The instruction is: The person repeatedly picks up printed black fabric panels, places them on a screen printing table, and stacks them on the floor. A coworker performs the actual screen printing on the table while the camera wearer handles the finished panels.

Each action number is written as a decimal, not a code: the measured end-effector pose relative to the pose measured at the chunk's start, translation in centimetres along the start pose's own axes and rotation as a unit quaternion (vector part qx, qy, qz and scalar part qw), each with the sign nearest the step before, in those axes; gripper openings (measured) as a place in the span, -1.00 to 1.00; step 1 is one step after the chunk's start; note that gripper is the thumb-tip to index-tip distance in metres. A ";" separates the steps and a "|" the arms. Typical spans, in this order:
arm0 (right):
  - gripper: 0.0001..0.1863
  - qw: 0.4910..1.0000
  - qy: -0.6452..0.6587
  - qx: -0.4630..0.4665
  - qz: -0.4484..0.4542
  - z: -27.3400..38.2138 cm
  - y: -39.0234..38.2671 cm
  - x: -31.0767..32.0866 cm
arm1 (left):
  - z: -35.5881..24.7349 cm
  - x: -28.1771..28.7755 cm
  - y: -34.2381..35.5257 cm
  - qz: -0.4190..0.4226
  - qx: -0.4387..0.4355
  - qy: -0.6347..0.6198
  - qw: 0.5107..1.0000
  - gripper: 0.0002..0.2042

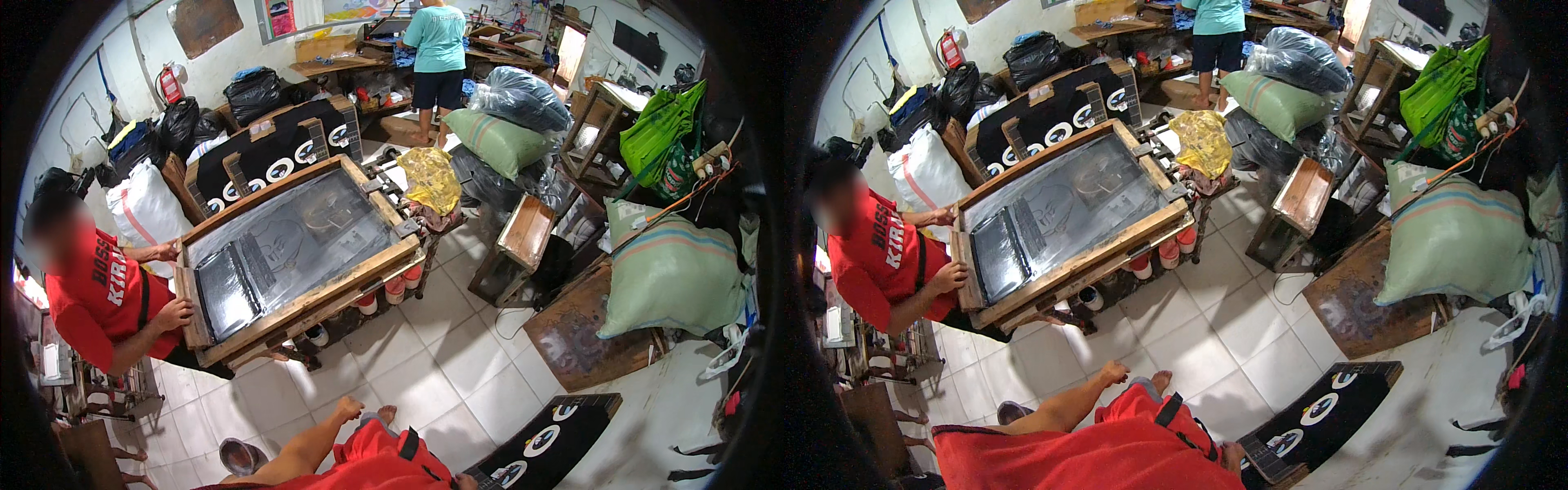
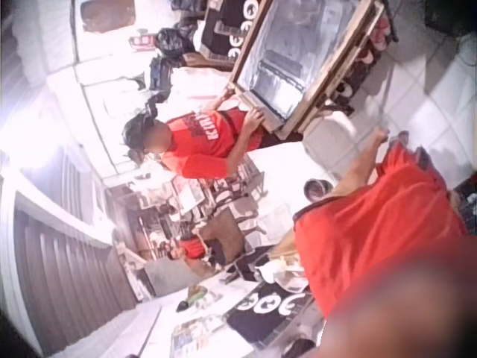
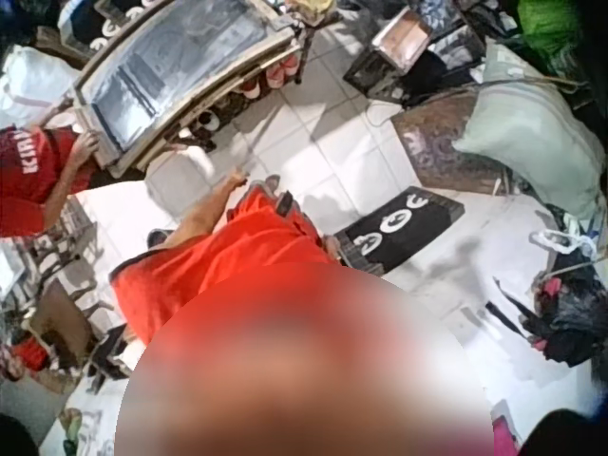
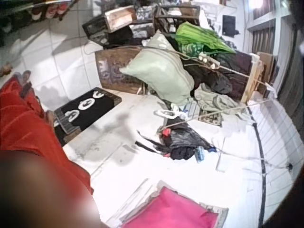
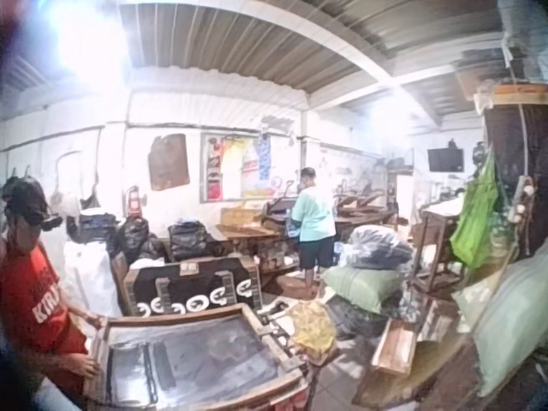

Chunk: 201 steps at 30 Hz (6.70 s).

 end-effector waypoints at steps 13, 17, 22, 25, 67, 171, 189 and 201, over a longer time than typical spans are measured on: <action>-0.93 0.935 0.313 -0.154 0.059 10.6 -3.0 6.5 | -18.4 16.8 7.9 -0.144 -0.144 -0.728 0.655 -0.76; -0.85 0.958 0.220 -0.185 -0.013 10.9 -1.9 8.0 | -23.6 22.2 12.9 -0.100 -0.146 -0.799 0.575 -0.63; -0.80 0.970 0.213 -0.115 0.018 15.5 0.4 8.0 | -19.7 21.6 15.0 -0.138 -0.147 -0.798 0.567 -0.61; -0.80 0.961 0.253 -0.107 0.036 19.4 0.6 6.9 | -17.9 20.2 12.8 -0.161 -0.064 -0.808 0.564 -0.70; -0.77 0.799 0.509 0.149 -0.284 18.8 -26.0 46.2 | -2.4 -10.0 -34.8 0.282 -0.076 -0.626 0.723 -0.61; -0.52 0.870 0.097 0.178 -0.450 49.5 -50.5 61.4 | -35.3 -13.9 -30.4 0.585 -0.053 -0.300 0.751 -0.01; -0.44 0.888 -0.100 0.073 -0.442 52.2 -52.4 62.1 | -35.6 -16.9 -26.3 0.564 -0.084 -0.238 0.786 0.00; -0.68 0.968 -0.098 0.031 -0.229 31.8 -28.2 28.4 | -11.0 0.5 -3.8 0.251 0.031 0.351 0.902 -0.42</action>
Point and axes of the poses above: each hand's wrist, its own y-axis towards the middle knuckle, its own x-axis out of the back of the hand, z = x × y, the point moved 5 cm from there along y, towards the middle knuckle, and after that the axes turned 3 degrees about -y, right-handed, at the moved point
